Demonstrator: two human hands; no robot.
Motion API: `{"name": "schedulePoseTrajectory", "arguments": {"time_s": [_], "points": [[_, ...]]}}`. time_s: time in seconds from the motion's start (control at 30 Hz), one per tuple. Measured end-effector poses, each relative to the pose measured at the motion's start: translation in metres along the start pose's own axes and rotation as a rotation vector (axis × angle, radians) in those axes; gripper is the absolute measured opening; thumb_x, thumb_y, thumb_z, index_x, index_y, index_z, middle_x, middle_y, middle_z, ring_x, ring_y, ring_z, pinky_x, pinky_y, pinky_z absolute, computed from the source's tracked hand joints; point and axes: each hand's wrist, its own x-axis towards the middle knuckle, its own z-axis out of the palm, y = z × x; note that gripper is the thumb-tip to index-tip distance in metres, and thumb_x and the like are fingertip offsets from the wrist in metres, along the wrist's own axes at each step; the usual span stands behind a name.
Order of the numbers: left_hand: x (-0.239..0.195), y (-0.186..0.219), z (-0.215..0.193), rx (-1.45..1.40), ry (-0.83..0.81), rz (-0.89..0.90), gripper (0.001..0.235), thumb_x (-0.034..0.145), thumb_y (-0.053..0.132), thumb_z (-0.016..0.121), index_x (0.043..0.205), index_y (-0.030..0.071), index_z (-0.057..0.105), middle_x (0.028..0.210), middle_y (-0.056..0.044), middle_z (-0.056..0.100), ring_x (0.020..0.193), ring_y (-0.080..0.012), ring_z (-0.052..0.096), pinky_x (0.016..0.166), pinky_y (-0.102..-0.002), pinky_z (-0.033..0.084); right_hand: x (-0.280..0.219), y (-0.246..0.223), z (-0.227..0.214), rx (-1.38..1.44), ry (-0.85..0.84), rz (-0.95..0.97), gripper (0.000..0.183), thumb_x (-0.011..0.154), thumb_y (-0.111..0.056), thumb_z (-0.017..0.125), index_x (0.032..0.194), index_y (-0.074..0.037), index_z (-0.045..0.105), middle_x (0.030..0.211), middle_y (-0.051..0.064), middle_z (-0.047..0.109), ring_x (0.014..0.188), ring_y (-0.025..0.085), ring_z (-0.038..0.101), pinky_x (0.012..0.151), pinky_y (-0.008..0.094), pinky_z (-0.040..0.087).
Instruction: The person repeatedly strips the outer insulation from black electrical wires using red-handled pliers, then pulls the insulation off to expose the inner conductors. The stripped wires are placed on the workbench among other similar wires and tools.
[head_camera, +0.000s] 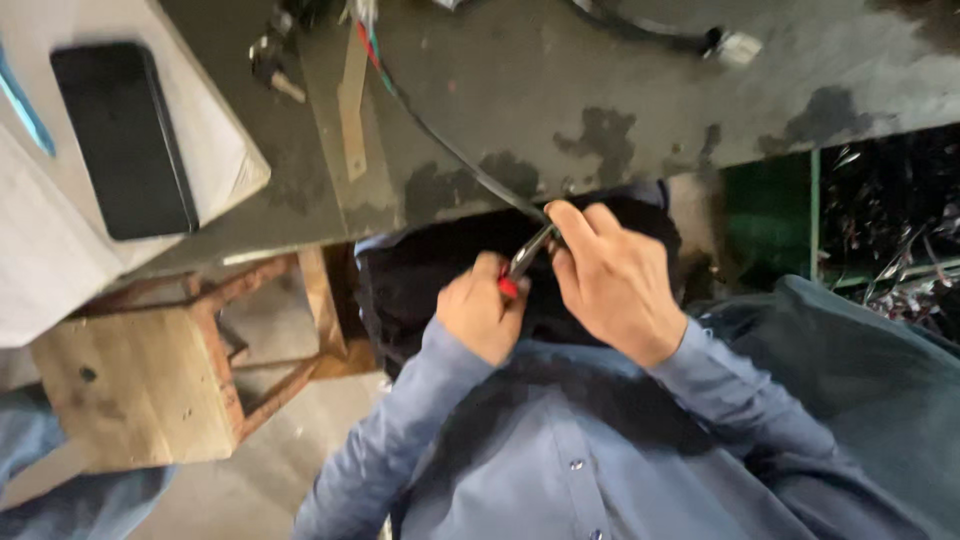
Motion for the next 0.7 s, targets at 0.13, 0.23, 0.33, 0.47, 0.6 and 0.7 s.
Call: {"name": "schedulePoseTrajectory", "arguments": {"time_s": [0.13,0.23,0.33,0.47,0.6,0.7], "points": [[0.01,0.007,0.003,0.058,0.272,0.273,0.033,0.082,0.016,0.074,0.108,0.006,0.056,0.092,-0.019,0.067,0.086,-0.0432,0.065,0.074,-0.049,0.052,0.009,-0.004,-0.003,0.09,0.15,-0.149,0.038,0.089,-0.012,0.07,0.122,0.0,0.056,0.106,0.02,0.067,0.084,0.04,0.067,0.07,0.044,0.051],[0.008,0.018,-0.001,-0.016,0.021,0.031,0.027,0.094,0.024,0.073,0.109,0.007,0.059,0.09,-0.017,0.069,0.085,-0.0406,0.067,0.073,-0.049,0.051,0.016,-0.013,-0.022,0.247,-0.007,-0.097,0.028,0.091,-0.015,0.071,0.112,0.0,0.059,0.091,0.019,0.067,0.081,0.039,0.067,0.067,0.042,0.05],[0.021,0.034,-0.019,-0.153,-0.047,0.102,0.028,0.087,0.018,0.076,0.108,0.007,0.06,0.09,-0.015,0.067,0.086,-0.0384,0.068,0.076,-0.044,0.053,0.02,-0.013,-0.061,0.451,-0.321,0.046,0.023,0.088,-0.019,0.07,0.101,-0.002,0.061,0.071,0.014,0.064,0.067,0.031,0.063,0.057,0.039,0.047],[0.034,0.036,-0.037,-0.017,0.248,0.822,0.038,0.079,0.007,0.073,0.111,0.005,0.054,0.105,-0.016,0.064,0.106,-0.0448,0.064,0.097,-0.056,0.048,-0.002,-0.002,-0.087,0.639,-0.606,-0.094,0.022,0.087,-0.019,0.072,0.095,-0.003,0.06,0.066,0.012,0.056,0.055,0.03,0.054,0.053,0.036,0.043],[0.035,0.02,-0.033,-0.096,0.18,0.824,0.035,0.086,0.005,0.075,0.114,0.005,0.055,0.104,-0.015,0.063,0.102,-0.0395,0.065,0.096,-0.048,0.055,-0.01,0.003,-0.075,0.598,-0.413,-0.157,0.027,0.087,-0.019,0.072,0.106,-0.003,0.061,0.072,0.014,0.059,0.061,0.032,0.058,0.056,0.038,0.046],[0.019,0.01,-0.01,-0.056,0.073,0.371,0.031,0.085,0.013,0.078,0.109,0.006,0.058,0.095,-0.016,0.065,0.09,-0.0391,0.065,0.081,-0.046,0.052,0.0,-0.005,-0.041,0.32,-0.181,-0.077,0.026,0.088,-0.02,0.073,0.104,-0.004,0.062,0.081,0.015,0.066,0.072,0.035,0.065,0.062,0.041,0.049]]}}
